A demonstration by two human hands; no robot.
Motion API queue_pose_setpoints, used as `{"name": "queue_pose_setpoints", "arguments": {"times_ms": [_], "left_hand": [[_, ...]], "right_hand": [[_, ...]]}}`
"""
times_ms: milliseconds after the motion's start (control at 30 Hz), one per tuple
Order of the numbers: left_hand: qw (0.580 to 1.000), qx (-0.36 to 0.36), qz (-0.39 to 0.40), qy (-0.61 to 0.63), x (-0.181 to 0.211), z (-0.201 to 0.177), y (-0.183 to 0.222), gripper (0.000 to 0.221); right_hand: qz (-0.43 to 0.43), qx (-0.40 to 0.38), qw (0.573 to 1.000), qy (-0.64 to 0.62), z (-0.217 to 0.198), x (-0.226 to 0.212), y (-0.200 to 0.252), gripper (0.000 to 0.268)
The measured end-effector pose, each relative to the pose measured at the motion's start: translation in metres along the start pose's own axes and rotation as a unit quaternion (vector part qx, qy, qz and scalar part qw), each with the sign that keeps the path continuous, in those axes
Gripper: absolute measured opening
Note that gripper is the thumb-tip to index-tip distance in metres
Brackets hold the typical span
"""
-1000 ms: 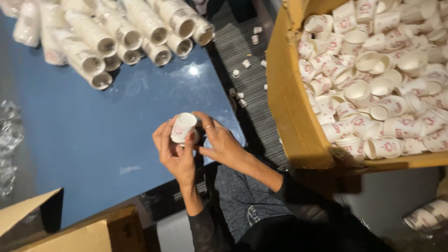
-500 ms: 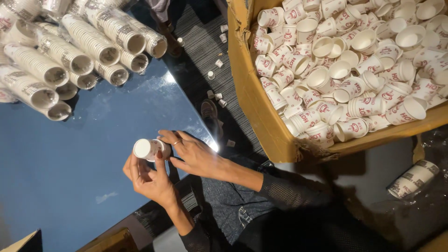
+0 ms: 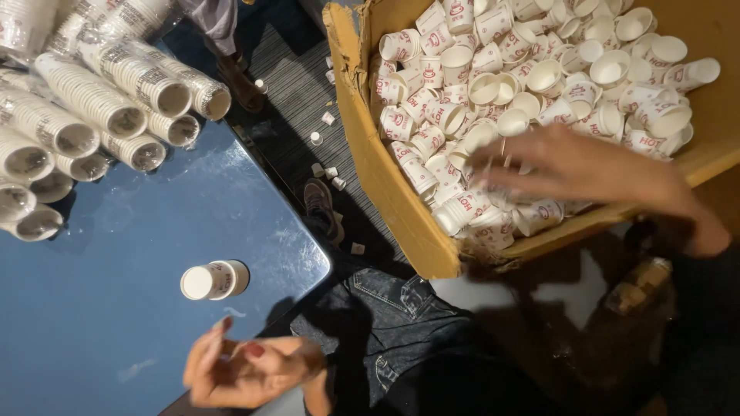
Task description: Arranging and packaging stacks of paper cups into plastic sleeves from a bulk cardboard container.
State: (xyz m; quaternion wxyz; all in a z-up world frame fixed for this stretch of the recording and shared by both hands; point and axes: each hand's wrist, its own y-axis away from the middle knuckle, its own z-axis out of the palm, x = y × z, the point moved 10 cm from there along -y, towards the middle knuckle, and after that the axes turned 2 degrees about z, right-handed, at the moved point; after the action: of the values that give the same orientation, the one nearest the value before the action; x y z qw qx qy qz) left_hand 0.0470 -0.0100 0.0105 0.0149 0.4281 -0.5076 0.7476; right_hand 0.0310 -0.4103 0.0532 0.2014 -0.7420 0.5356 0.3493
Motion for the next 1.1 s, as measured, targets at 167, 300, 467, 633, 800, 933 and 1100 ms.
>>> {"name": "queue_pose_setpoints", "arguments": {"times_ms": [167,300,467,633,800,933,1100], "left_hand": [[0.903,-0.393,0.039,0.171,0.121,0.158,0.015,0.011],[0.779,-0.574,0.069,0.243,0.141,0.284,0.075,0.023],[0.742,-0.63,0.228,-0.026,0.074,0.482,0.205,0.062],[0.678,-0.73,0.055,-0.072,0.03,0.558,0.237,0.074],[0.628,-0.776,-0.042,-0.046,-0.034,0.598,0.279,0.095],[0.587,-0.784,-0.139,0.143,-0.032,0.592,0.284,0.112],[0.467,-0.858,-0.131,0.17,0.037,0.53,0.269,0.114]], "right_hand": [[0.19,0.098,0.925,0.316,-0.127,0.226,-0.012,0.038],[0.087,0.182,0.92,0.338,-0.143,0.305,-0.017,0.049],[0.309,0.225,0.916,0.124,-0.158,0.33,-0.018,0.075],[0.382,0.154,0.907,-0.087,-0.125,0.247,-0.038,0.086],[0.347,0.075,0.934,-0.053,-0.125,0.292,-0.046,0.101],[0.331,0.02,0.943,-0.007,-0.129,0.275,-0.046,0.113],[0.337,-0.073,0.938,0.045,-0.105,0.28,-0.029,0.104]]}}
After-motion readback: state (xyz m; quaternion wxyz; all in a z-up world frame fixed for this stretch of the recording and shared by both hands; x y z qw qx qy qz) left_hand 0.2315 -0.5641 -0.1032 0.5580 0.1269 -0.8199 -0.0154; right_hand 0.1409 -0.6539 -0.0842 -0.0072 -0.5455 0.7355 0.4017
